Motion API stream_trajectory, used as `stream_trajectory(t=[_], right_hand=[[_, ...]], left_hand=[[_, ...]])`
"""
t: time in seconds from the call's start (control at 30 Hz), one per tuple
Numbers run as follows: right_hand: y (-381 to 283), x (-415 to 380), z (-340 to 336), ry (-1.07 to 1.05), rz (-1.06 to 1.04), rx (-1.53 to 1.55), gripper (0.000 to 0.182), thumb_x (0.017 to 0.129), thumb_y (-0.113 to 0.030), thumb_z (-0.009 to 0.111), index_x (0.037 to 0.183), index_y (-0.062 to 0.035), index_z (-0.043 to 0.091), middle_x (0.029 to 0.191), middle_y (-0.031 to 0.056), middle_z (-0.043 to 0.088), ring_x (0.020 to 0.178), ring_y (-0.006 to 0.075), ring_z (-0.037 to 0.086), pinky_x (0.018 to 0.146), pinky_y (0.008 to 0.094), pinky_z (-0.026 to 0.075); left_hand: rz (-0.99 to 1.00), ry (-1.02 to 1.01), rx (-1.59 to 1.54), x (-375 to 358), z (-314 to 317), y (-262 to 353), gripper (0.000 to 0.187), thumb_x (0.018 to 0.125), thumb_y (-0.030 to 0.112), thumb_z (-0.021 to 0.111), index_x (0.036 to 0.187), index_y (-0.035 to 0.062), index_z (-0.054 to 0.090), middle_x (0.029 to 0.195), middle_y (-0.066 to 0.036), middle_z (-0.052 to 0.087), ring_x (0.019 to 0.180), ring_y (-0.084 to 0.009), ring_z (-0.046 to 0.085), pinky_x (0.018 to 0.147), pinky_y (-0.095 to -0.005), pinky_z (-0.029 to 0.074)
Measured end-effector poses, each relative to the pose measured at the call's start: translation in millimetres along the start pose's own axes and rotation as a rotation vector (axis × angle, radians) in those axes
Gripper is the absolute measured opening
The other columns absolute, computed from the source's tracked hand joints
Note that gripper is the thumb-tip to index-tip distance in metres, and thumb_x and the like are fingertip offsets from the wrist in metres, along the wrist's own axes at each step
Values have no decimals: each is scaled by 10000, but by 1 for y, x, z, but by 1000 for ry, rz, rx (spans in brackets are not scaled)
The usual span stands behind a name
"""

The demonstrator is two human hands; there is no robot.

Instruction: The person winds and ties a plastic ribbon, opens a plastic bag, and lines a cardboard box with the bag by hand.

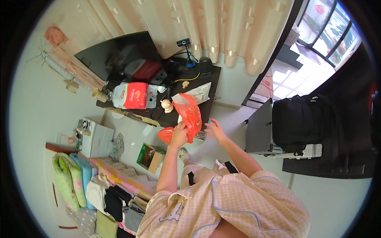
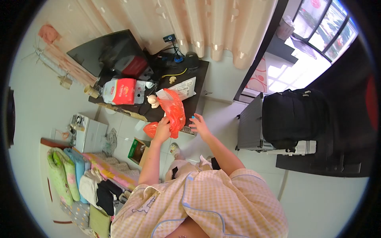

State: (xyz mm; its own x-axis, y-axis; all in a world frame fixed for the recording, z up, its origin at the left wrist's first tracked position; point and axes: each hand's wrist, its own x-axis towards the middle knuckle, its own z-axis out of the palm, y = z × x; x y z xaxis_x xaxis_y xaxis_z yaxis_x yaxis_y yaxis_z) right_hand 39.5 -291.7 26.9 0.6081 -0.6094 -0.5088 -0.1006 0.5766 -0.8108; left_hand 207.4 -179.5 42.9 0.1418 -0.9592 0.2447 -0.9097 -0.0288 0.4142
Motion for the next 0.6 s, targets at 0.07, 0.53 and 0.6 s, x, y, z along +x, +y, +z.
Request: stream_trajectory(t=[0.07,0.53,0.6], right_hand=[[-3,3,2,-4,-5,-5,519,790,-335,435,1214,-109,241,1112,81,462,905,207,504,731,348,407],[-40,67,41,19,271,214,771,645,-613,472,1183,-87,302,1126,151,394,992,312,418,825,486,309],[-46,72,45,95,268,226,522,699,-459,523,1013,-50,444,873,98,515,750,255,524,652,398,444]], left_hand=[[-12,-14,54,-11,-1,9,242,551,-15,517,784,26,572,1054,-86,465,1026,-256,393,807,-371,348],[-84,-91,215,-45,-25,-39,239,560,16,520,778,68,602,934,-7,564,1003,-176,434,790,-322,345],[-56,17,162,-42,-28,-45,249,563,-4,498,779,64,601,924,-31,565,931,-227,479,750,-335,379]])
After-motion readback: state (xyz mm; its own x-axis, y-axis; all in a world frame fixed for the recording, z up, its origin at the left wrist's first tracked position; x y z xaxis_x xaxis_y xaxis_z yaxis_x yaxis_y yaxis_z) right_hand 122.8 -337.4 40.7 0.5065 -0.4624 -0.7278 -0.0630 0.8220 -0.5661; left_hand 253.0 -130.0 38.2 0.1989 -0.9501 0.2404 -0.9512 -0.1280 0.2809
